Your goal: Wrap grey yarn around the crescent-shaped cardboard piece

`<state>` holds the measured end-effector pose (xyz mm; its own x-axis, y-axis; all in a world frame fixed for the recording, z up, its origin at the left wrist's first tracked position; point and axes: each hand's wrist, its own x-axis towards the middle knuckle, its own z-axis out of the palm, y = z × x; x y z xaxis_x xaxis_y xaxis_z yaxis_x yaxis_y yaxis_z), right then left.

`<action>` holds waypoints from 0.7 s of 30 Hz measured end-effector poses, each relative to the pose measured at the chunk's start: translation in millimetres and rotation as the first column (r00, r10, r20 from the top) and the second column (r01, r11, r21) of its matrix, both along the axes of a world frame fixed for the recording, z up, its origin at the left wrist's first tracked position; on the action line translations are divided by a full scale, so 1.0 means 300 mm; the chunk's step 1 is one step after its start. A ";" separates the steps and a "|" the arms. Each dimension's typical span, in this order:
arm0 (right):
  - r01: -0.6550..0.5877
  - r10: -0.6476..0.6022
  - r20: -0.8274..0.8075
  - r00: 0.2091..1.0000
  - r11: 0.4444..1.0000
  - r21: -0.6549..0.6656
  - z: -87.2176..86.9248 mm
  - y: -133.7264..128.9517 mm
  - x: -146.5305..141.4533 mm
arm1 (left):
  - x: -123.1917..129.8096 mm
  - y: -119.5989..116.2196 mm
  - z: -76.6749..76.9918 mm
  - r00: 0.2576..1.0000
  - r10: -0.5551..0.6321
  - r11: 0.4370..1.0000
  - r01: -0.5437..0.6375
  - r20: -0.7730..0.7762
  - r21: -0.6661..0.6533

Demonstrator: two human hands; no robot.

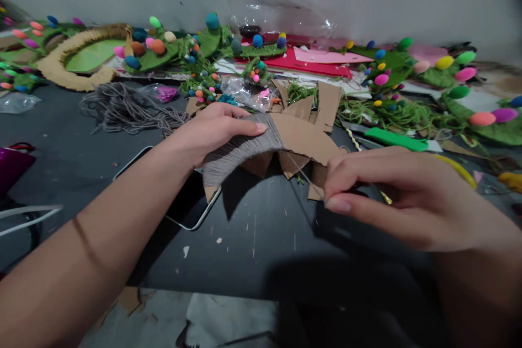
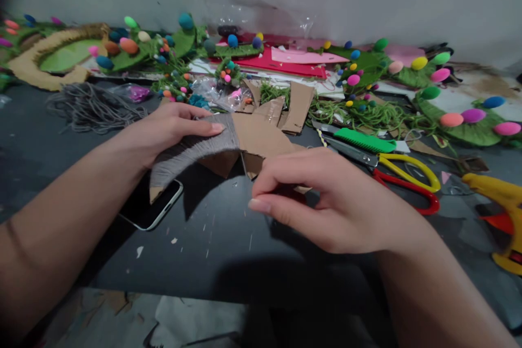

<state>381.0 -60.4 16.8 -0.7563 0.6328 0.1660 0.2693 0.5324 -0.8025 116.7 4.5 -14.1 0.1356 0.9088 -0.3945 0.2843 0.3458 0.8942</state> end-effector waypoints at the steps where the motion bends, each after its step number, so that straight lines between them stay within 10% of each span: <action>1: 0.016 -0.016 -0.009 1.000 1.000 -0.002 0.000 0.000 0.002 | 0.001 -0.001 0.001 1.000 0.003 1.000 -0.003 0.001 0.005; 12: -0.016 0.014 -0.042 0.999 0.999 -0.045 -0.020 -0.004 -0.017 | 0.004 -0.005 -0.012 0.999 -0.039 0.998 0.041 -0.035 0.051; 21: 0.395 -0.390 -0.061 0.919 0.909 0.132 -0.033 0.023 0.005 | 0.017 -0.038 0.011 0.831 -0.476 0.837 0.529 -0.289 0.143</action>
<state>382.5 -53.6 6.8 -0.4445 0.8461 0.2942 0.4542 0.4960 -0.7401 121.8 -7.0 -10.7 0.5247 0.8030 -0.2827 0.5745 -0.0890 0.8136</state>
